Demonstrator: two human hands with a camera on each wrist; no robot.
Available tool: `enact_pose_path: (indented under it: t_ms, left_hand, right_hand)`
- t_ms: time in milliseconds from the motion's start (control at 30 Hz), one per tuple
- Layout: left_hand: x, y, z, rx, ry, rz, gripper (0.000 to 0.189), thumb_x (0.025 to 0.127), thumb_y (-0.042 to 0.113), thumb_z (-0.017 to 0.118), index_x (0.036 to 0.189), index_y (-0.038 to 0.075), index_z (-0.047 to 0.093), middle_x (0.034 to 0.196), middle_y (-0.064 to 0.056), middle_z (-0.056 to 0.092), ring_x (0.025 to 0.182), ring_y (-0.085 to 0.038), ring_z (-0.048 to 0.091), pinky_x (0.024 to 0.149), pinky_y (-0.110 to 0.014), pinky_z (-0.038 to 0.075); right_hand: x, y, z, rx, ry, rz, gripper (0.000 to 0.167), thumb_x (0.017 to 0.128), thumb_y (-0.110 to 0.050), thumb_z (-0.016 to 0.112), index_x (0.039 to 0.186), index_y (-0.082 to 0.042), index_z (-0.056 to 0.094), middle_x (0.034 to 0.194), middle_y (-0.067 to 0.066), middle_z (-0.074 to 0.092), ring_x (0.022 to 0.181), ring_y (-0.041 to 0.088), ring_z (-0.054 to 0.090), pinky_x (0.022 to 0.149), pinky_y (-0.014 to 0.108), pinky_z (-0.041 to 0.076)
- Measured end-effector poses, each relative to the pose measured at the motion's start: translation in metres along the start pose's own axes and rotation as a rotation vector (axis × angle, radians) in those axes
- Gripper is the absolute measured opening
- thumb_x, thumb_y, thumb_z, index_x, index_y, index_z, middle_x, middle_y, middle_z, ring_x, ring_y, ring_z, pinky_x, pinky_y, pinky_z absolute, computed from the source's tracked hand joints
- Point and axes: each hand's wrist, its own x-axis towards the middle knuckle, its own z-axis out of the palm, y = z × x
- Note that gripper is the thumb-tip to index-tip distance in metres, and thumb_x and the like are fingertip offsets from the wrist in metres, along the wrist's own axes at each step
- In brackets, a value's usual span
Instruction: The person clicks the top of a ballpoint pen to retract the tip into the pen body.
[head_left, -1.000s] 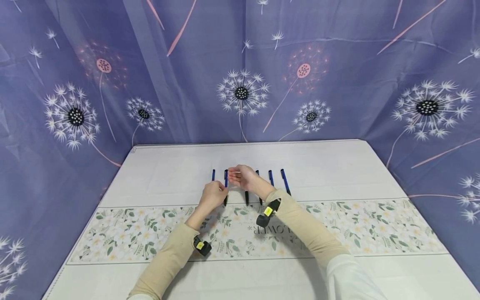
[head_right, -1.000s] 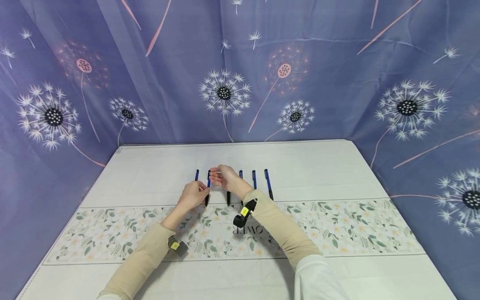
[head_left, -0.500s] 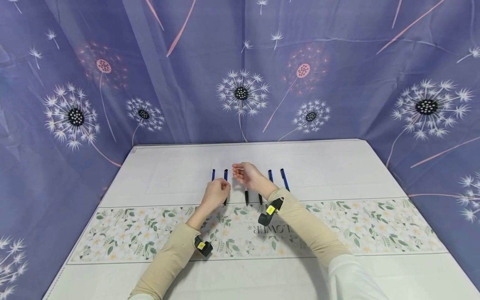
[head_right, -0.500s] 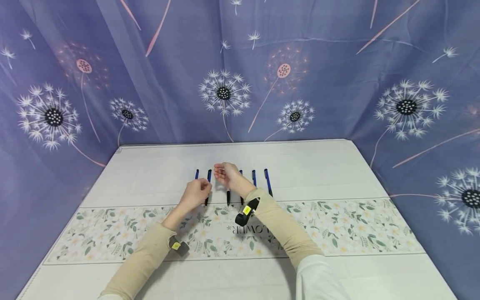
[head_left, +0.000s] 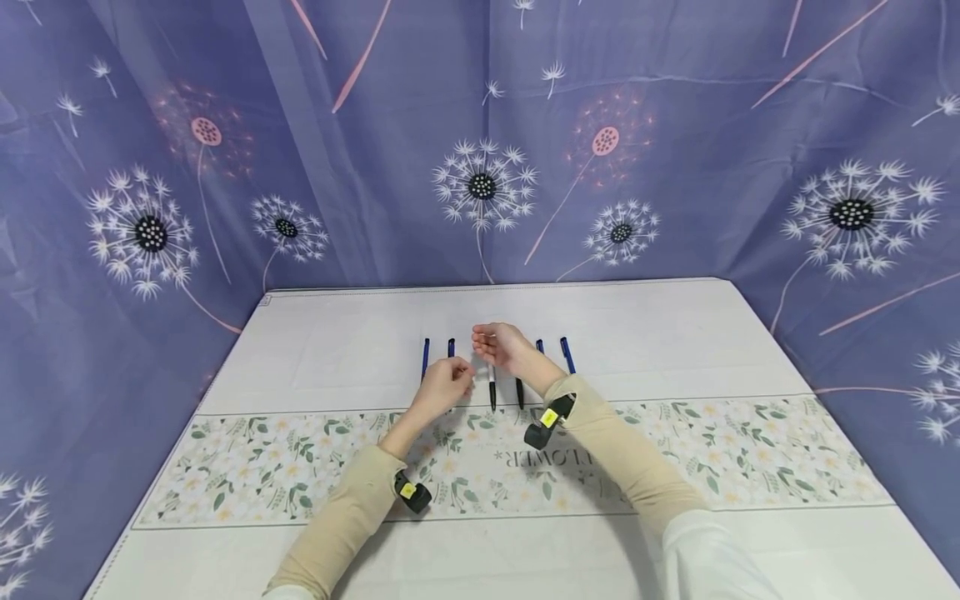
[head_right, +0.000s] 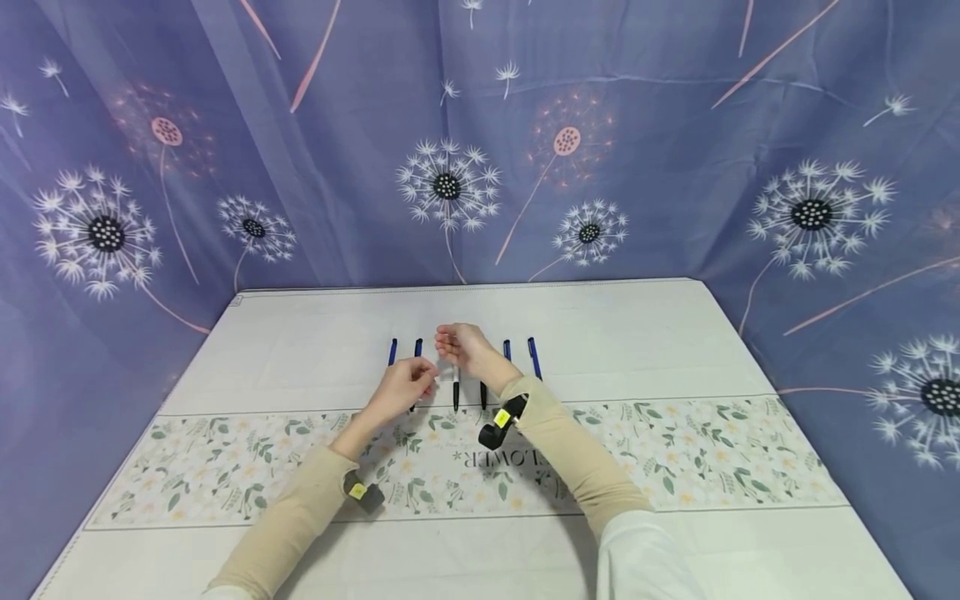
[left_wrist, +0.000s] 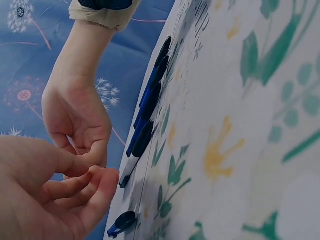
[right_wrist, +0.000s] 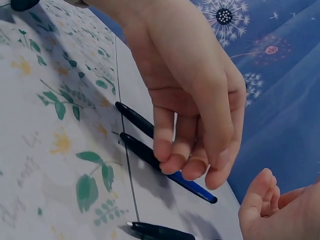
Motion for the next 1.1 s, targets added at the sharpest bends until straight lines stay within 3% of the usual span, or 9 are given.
enact_pose_path:
  t_ms: [233,433,667,867,1100]
  left_hand:
    - [0.000,0.002,0.006,-0.068,-0.022,-0.054,0.022,0.100,0.012,0.053,0.106,-0.006,0.064,0.084,-0.019,0.068,0.071,-0.022,0.068,0.064,-0.030,0.061]
    - [0.001,0.005,0.009,-0.094,-0.027,-0.095,0.022,0.100,0.012,0.052,0.107,-0.005,0.064,0.086,-0.019,0.068,0.071,-0.018,0.067,0.066,-0.029,0.061]
    - [0.002,0.007,0.012,-0.098,-0.027,-0.137,0.021,0.099,0.008,0.051,0.109,-0.006,0.063,0.089,-0.020,0.068,0.072,-0.019,0.068,0.067,-0.029,0.061]
    - [0.001,0.008,0.015,-0.069,-0.037,-0.160,0.021,0.096,0.007,0.052,0.110,-0.006,0.062,0.088,-0.018,0.069,0.069,-0.020,0.069,0.064,-0.029,0.061]
    - [0.004,0.008,0.020,-0.084,-0.072,-0.199,0.022,0.093,0.007,0.057,0.111,-0.006,0.060,0.085,-0.017,0.071,0.061,-0.015,0.067,0.059,-0.027,0.060]
  right_hand:
    - [0.000,-0.004,-0.007,-0.057,0.020,-0.038,0.028,0.101,-0.008,0.039,0.123,0.005,0.049,0.077,0.001,0.059,0.065,0.009,0.057,0.060,0.013,0.050]
    - [0.001,-0.007,-0.011,-0.063,0.053,-0.049,0.018,0.101,-0.009,0.042,0.109,-0.001,0.055,0.076,0.001,0.059,0.064,0.009,0.057,0.060,0.013,0.051]
    - [-0.002,-0.006,-0.015,-0.120,0.083,-0.061,0.042,0.102,-0.013,0.042,0.138,0.007,0.042,0.082,0.000,0.058,0.069,0.008,0.058,0.063,0.013,0.051]
    - [-0.002,-0.006,-0.018,-0.135,0.102,-0.069,0.044,0.102,-0.012,0.039,0.141,0.008,0.039,0.084,0.000,0.057,0.072,0.008,0.059,0.067,0.013,0.053]
    - [-0.002,-0.008,-0.021,-0.189,0.118,-0.072,0.044,0.104,-0.013,0.033,0.143,0.007,0.038,0.099,0.007,0.055,0.083,0.012,0.059,0.076,0.015,0.055]
